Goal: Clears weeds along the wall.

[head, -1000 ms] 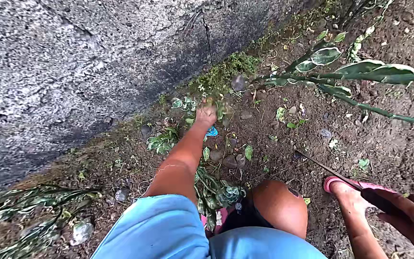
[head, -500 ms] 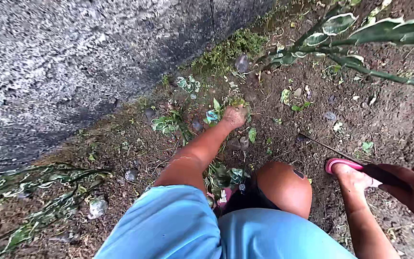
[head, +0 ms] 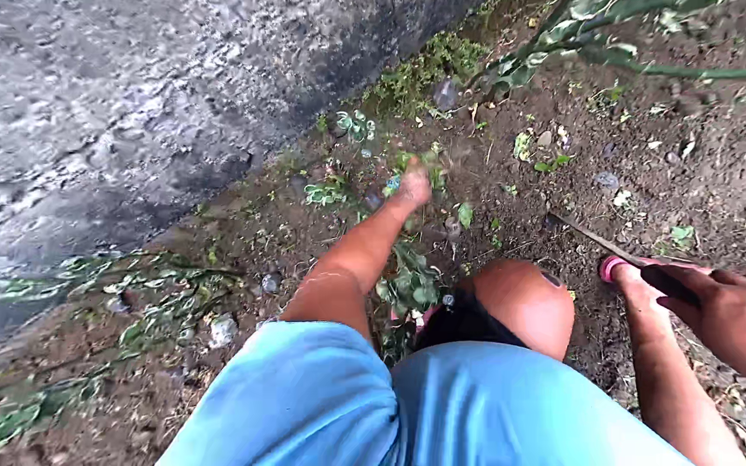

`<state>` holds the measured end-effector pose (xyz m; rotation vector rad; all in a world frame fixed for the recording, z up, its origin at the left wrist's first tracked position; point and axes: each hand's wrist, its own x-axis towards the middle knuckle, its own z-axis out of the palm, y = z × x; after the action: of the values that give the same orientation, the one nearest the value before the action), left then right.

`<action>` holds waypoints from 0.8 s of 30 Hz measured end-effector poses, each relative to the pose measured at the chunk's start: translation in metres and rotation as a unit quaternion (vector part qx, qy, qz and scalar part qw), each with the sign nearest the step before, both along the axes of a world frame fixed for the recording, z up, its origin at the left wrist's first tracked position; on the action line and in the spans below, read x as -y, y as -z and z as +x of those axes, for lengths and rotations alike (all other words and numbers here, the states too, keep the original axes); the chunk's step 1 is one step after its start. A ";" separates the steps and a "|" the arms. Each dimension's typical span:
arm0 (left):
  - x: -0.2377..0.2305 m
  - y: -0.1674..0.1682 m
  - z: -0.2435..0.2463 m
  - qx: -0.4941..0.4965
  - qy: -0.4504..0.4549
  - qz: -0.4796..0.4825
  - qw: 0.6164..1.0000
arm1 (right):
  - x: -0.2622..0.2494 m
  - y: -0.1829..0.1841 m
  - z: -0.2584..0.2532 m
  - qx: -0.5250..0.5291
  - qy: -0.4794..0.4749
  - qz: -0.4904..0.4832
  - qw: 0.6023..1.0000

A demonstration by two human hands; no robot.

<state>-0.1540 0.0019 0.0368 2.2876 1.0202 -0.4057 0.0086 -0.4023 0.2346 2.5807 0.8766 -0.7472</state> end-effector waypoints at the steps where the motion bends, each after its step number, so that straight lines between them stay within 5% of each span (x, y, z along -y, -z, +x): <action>1: -0.005 -0.007 -0.005 0.018 -0.046 0.012 0.999 | 0.002 0.003 -0.002 0.001 0.001 0.003 1.000; 3: -0.010 -0.007 -0.024 0.015 -0.059 0.009 0.998 | 0.003 0.006 -0.005 0.002 -0.004 0.011 1.000; 9: 0.074 0.044 -0.088 -0.181 0.143 -0.042 0.972 | -0.008 0.001 -0.020 0.004 0.005 -0.026 1.000; 13: 0.098 0.069 -0.090 -0.143 0.022 -0.056 0.988 | -0.009 -0.001 -0.032 0.016 0.019 -0.042 0.999; 19: 0.073 0.010 -0.031 -0.028 0.045 -0.088 0.995 | -0.007 0.004 -0.028 0.015 0.026 -0.028 0.999; 24: 0.056 0.039 0.024 -0.099 -0.161 -0.023 0.982 | -0.008 0.003 -0.024 0.016 0.026 -0.033 0.999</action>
<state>-0.1304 -0.0545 -0.0021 2.0220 1.4386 -0.5218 -0.0153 -0.3945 0.2312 2.5581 0.7645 -0.7340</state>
